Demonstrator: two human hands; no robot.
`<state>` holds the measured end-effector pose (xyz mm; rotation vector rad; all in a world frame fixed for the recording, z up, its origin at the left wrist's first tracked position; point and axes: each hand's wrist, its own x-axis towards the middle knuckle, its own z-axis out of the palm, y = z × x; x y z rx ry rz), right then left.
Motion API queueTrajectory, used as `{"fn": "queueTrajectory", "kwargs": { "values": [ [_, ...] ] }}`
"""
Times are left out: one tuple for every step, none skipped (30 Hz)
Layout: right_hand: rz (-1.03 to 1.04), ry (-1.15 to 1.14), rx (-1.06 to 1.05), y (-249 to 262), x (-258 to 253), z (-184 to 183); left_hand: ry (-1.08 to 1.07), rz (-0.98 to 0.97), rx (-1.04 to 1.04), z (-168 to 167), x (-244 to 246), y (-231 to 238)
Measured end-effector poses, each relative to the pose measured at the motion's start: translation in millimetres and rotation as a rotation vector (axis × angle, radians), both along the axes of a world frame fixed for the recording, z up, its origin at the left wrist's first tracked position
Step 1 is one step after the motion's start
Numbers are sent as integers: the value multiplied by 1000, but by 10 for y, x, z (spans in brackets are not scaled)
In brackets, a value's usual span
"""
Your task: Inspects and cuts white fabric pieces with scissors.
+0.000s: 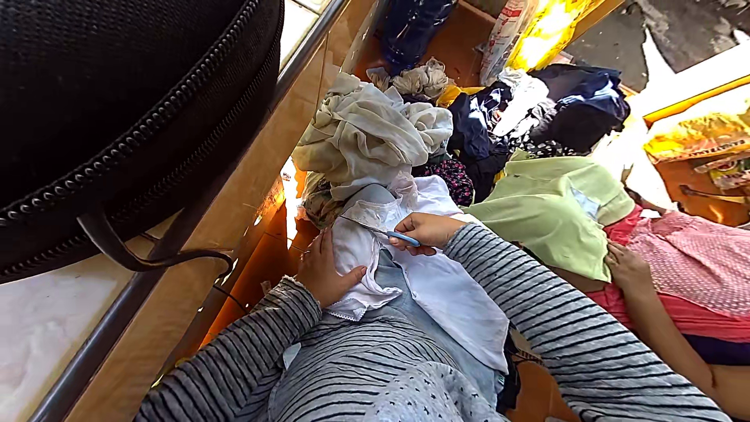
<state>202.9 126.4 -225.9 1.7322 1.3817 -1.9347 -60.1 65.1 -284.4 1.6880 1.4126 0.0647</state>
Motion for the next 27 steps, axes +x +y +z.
{"fn": "queueTrajectory", "kwargs": {
  "values": [
    [-8,9,-1,-24,-9,-2,3,-1,-6,5,2,0],
    [-16,18,-4,-59,-31,-4,4,-2,-8,8,2,-1],
    [-23,22,-12,-100,-70,0,5,-3,-10,11,1,0],
    [-30,25,-23,-146,-117,10,6,-5,-12,14,0,1],
    [-42,25,-29,-191,-167,21,5,-7,-13,16,-1,3],
    [-58,19,-28,-225,-213,30,4,-8,-10,14,0,3],
    [-73,13,-23,-249,-246,33,2,-7,-8,13,2,2],
    [-87,11,-19,-265,-263,24,3,-8,-13,13,3,4],
    [-103,13,-15,-273,-267,7,5,-9,-14,11,3,5],
    [-123,16,-11,-275,-264,-9,6,-10,-11,4,4,6],
    [-147,21,-8,-277,-259,-21,9,-9,-10,-2,5,9],
    [-173,30,-2,-284,-255,-29,11,-8,-10,-4,5,9],
    [-198,42,3,-298,-251,-33,12,-7,-12,-3,4,9],
    [-227,53,8,-319,-252,-36,14,-9,-18,1,2,10],
    [-266,65,9,-344,-262,-32,14,-7,-17,0,2,7],
    [-314,78,4,-378,-281,-27,14,-4,-15,-1,3,4],
    [-369,88,-8,-417,-314,-19,13,-2,-12,-2,3,1],
    [-426,97,-22,-461,-361,-9,10,0,-7,-1,1,0],
    [-482,104,-37,-504,-418,4,5,2,0,3,-1,-2],
    [-525,107,-51,-539,-480,20,1,0,2,8,-2,-3],
    [-559,113,-62,-566,-543,36,-1,-4,2,9,-2,-4],
    [-591,122,-70,-587,-608,46,-2,-6,2,10,-2,-5],
    [-621,132,-75,-611,-672,51,-2,-7,2,10,-3,-4],
    [-650,140,-83,-634,-734,56,0,-8,-3,12,-2,0],
    [-678,149,-91,-657,-789,61,3,-11,-8,13,-1,6],
    [-704,157,-95,-677,-835,66,8,-13,-12,17,0,11],
    [-727,164,-97,-698,-867,69,9,-15,-13,17,-1,11]
  ]
}}
